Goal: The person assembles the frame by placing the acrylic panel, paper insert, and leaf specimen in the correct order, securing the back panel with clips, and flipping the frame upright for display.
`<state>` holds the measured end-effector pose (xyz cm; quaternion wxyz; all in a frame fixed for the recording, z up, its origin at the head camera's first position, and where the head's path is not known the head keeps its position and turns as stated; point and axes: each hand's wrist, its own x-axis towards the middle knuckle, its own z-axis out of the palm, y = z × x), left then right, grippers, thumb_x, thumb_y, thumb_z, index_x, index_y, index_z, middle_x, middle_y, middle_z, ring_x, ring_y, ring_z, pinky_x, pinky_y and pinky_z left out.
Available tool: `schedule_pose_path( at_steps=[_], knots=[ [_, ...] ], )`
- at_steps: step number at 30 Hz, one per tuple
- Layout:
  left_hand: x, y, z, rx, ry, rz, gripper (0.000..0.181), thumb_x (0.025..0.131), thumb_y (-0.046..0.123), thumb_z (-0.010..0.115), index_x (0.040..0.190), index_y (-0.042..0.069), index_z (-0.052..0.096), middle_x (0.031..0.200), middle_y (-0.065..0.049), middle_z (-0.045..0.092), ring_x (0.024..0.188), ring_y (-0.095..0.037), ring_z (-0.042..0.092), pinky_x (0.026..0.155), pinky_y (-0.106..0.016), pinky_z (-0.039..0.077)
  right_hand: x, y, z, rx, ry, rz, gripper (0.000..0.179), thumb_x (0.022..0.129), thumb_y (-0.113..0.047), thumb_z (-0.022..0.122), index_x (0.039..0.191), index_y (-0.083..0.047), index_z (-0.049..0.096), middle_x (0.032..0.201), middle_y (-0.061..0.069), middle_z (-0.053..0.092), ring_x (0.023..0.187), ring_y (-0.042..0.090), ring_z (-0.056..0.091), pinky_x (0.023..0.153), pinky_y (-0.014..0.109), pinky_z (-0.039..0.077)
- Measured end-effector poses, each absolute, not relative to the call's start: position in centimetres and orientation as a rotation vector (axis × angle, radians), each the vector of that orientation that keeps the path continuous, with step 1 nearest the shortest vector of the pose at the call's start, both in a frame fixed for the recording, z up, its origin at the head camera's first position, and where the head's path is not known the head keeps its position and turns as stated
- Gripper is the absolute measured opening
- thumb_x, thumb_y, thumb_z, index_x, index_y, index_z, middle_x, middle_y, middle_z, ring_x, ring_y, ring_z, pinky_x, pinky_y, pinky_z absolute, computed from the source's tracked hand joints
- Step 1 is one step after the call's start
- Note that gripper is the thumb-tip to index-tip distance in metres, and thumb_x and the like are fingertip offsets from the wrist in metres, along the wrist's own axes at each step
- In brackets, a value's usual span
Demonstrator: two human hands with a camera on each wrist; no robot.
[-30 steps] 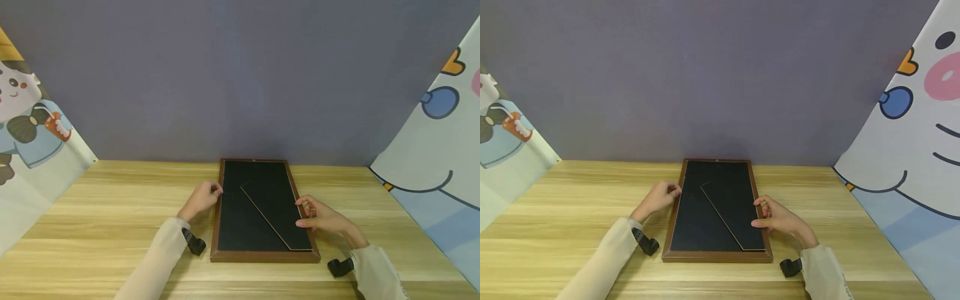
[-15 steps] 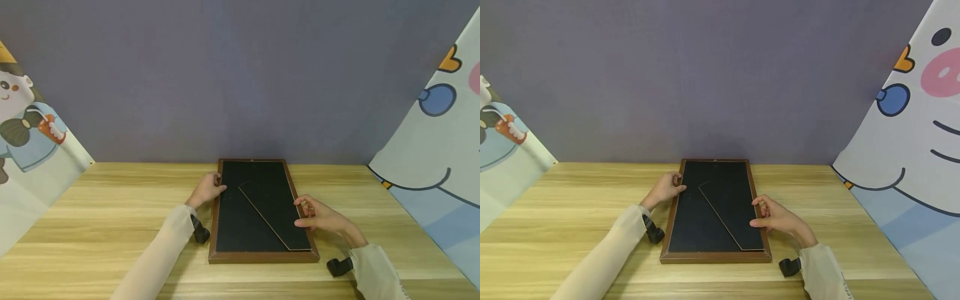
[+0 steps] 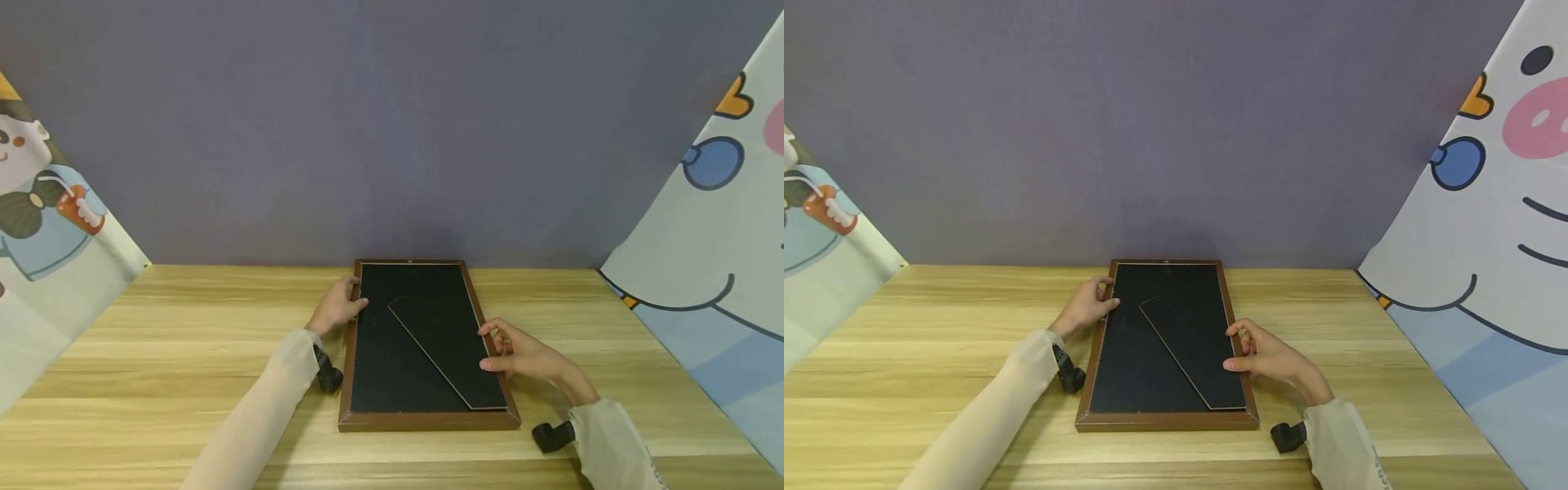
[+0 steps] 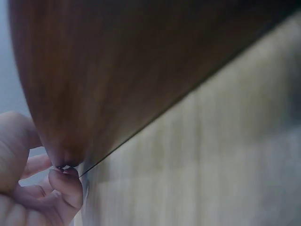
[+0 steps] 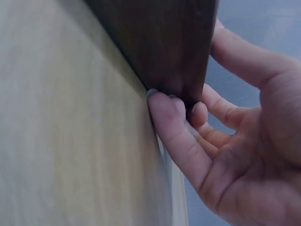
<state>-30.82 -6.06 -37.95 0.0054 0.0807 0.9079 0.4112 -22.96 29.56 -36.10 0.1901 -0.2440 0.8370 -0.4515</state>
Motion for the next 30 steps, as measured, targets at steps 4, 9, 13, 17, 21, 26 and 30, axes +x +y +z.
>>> schedule_pose_path(
  at_steps=[4, 9, 13, 17, 21, 26, 30],
  knots=[
    [-30.73, -5.92, -37.85, 0.221, 2.866, 1.283, 0.053, 0.089, 0.017, 0.066, 0.136, 0.002, 0.047, 0.097, -0.017, 0.061, 0.069, -0.018, 0.059, 0.063, -0.03, 0.048, -22.93, 29.57, -36.07, -0.666, 2.367, -1.254, 0.053, 0.089, -0.016, 0.067, 0.126, 0.004, 0.034, 0.083, 0.006, 0.03, 0.064, 0.009, 0.04, 0.053, 0.025, 0.046],
    [-30.67, -5.86, -37.74, 0.212, 2.899, 1.322, 0.048, 0.087, 0.012, 0.068, 0.129, -0.004, 0.052, 0.092, -0.014, 0.06, 0.078, -0.021, 0.055, 0.066, -0.032, 0.048, -22.97, 29.58, -36.18, -0.673, 2.365, -1.257, 0.051, 0.089, -0.015, 0.066, 0.125, 0.003, 0.034, 0.083, 0.006, 0.031, 0.064, 0.008, 0.041, 0.053, 0.025, 0.046],
    [-30.69, -5.87, -37.76, 0.241, 2.887, 1.383, 0.047, 0.086, 0.008, 0.068, 0.129, -0.006, 0.054, 0.074, -0.007, 0.051, 0.061, -0.015, 0.045, 0.054, -0.026, 0.038, -23.06, 29.57, -36.28, -0.677, 2.359, -1.26, 0.051, 0.09, -0.015, 0.066, 0.125, 0.003, 0.034, 0.083, 0.006, 0.031, 0.064, 0.008, 0.041, 0.053, 0.025, 0.046],
    [-30.67, -5.91, -37.95, 0.254, 2.848, 1.438, 0.048, 0.086, 0.007, 0.067, 0.131, -0.005, 0.053, 0.069, -0.003, 0.045, 0.052, -0.011, 0.037, 0.051, -0.023, 0.033, -23.04, 29.63, -36.25, -0.671, 2.36, -1.258, 0.052, 0.09, -0.015, 0.066, 0.126, 0.003, 0.034, 0.084, 0.007, 0.03, 0.065, 0.008, 0.041, 0.054, 0.025, 0.047],
    [-30.59, -5.86, -38.13, 0.26, 2.803, 1.508, 0.048, 0.086, 0.005, 0.066, 0.131, -0.005, 0.053, 0.065, -0.001, 0.041, 0.047, -0.009, 0.033, 0.049, -0.022, 0.031, -22.87, 29.8, -36.04, -0.677, 2.356, -1.267, 0.052, 0.09, -0.015, 0.065, 0.127, 0.004, 0.033, 0.085, 0.007, 0.029, 0.065, 0.009, 0.041, 0.053, 0.025, 0.046],
    [-30.41, -5.79, -38.25, 0.261, 2.734, 1.582, 0.046, 0.088, 0.002, 0.062, 0.132, -0.004, 0.052, 0.055, 0.002, 0.032, 0.042, -0.008, 0.026, 0.044, -0.021, 0.026, -22.69, 29.85, -35.79, -0.678, 2.346, -1.285, 0.053, 0.09, -0.014, 0.065, 0.128, 0.004, 0.033, 0.086, 0.007, 0.03, 0.065, 0.009, 0.04, 0.053, 0.026, 0.046],
    [-30.26, -5.79, -38.22, 0.273, 2.716, 1.584, 0.045, 0.089, 0.001, 0.06, 0.133, -0.004, 0.052, 0.05, 0.004, 0.03, 0.04, -0.007, 0.026, 0.042, -0.021, 0.026, -22.67, 29.83, -35.75, -0.676, 2.344, -1.284, 0.054, 0.09, -0.015, 0.066, 0.128, 0.004, 0.033, 0.086, 0.007, 0.03, 0.066, 0.009, 0.041, 0.053, 0.026, 0.047]
  ],
)
